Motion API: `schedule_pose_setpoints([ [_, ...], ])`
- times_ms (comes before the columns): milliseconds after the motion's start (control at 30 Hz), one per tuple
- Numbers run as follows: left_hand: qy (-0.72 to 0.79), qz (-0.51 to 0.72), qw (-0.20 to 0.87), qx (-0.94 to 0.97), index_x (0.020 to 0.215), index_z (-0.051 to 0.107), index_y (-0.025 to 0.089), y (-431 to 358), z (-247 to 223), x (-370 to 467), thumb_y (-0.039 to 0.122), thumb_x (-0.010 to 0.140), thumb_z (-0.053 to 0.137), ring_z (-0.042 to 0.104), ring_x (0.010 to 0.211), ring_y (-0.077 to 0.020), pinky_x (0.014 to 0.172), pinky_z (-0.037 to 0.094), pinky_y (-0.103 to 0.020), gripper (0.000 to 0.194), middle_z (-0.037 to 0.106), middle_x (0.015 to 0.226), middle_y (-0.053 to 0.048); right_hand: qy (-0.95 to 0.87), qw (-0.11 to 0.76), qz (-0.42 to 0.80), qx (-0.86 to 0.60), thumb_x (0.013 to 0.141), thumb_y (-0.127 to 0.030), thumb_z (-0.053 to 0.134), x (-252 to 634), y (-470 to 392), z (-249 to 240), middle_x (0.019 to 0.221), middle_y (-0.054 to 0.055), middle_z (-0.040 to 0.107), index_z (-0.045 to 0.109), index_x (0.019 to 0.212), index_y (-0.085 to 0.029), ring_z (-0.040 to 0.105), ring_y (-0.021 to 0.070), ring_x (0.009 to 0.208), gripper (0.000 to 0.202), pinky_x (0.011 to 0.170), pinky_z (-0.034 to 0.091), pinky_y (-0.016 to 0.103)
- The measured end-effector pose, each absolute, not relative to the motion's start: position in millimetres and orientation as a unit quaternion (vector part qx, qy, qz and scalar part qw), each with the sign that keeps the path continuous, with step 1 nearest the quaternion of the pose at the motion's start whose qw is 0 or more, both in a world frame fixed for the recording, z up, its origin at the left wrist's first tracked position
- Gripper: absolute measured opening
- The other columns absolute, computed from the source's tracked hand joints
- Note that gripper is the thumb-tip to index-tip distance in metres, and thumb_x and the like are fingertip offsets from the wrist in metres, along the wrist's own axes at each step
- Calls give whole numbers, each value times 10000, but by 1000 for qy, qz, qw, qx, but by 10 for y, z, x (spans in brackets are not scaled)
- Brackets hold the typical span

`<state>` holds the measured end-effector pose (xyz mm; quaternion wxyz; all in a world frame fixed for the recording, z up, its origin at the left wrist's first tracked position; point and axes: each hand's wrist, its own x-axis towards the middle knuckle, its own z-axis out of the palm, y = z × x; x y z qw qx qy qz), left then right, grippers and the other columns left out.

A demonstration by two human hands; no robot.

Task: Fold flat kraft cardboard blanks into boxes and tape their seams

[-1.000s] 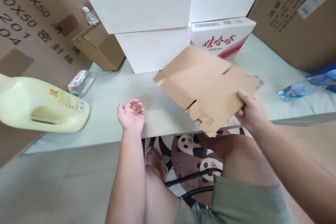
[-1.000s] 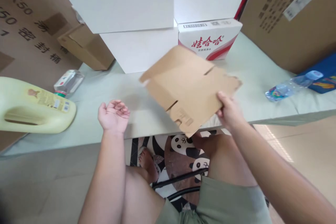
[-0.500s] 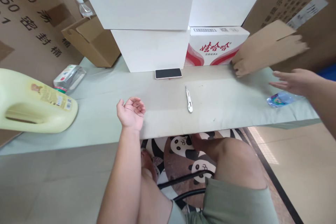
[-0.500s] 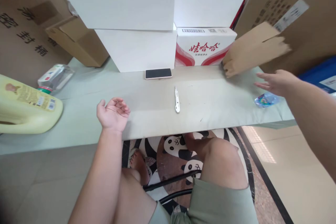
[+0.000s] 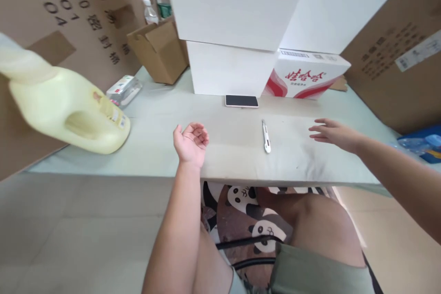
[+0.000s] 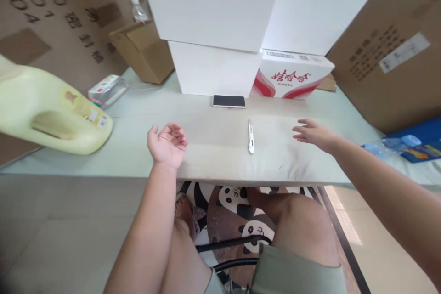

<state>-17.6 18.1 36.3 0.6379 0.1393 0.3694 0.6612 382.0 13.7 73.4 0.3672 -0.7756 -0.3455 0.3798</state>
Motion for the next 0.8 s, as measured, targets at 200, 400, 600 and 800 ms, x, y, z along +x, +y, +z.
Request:
schedule_pose_setpoints([
  [200, 277, 691, 658, 115, 463, 349, 203, 34, 427, -518, 516, 947, 361, 232, 342, -72, 387, 222, -216, 577, 183, 446, 60, -533, 250, 362, -723, 747, -296, 720, 2728, 579, 916, 1017, 120, 721, 574, 1050, -223, 746, 255, 824, 344, 769, 626, 427],
  [400, 248, 687, 674, 110, 470, 177, 222, 9, 421, -763, 444, 939, 364, 105, 368, -62, 398, 132, -232, 552, 51, 480, 79, -663, 168, 316, -658, 765, -230, 699, 1387, 1249, 732, 958, 102, 727, 590, 1130, -184, 716, 215, 745, 384, 624, 585, 344],
  [600, 238, 691, 679, 72, 485, 157, 224, 72, 360, -908, 432, 944, 306, 89, 375, -72, 415, 110, -250, 525, 44, 484, 74, -767, 164, 244, -571, 745, -181, 695, 258, 1789, 689, 1160, 111, 704, 638, 1144, -215, 652, 288, 1069, 405, 992, 504, 461],
  [800, 223, 671, 706, 33, 494, 147, 230, 220, 319, -925, 474, 910, 358, 80, 380, -81, 427, 103, -262, 527, 43, 471, 74, -851, 156, 63, -497, 827, -203, 623, -610, 2298, 1097, 1507, 131, 442, 580, 1297, -192, 572, 315, 1245, 472, 1073, 461, 470],
])
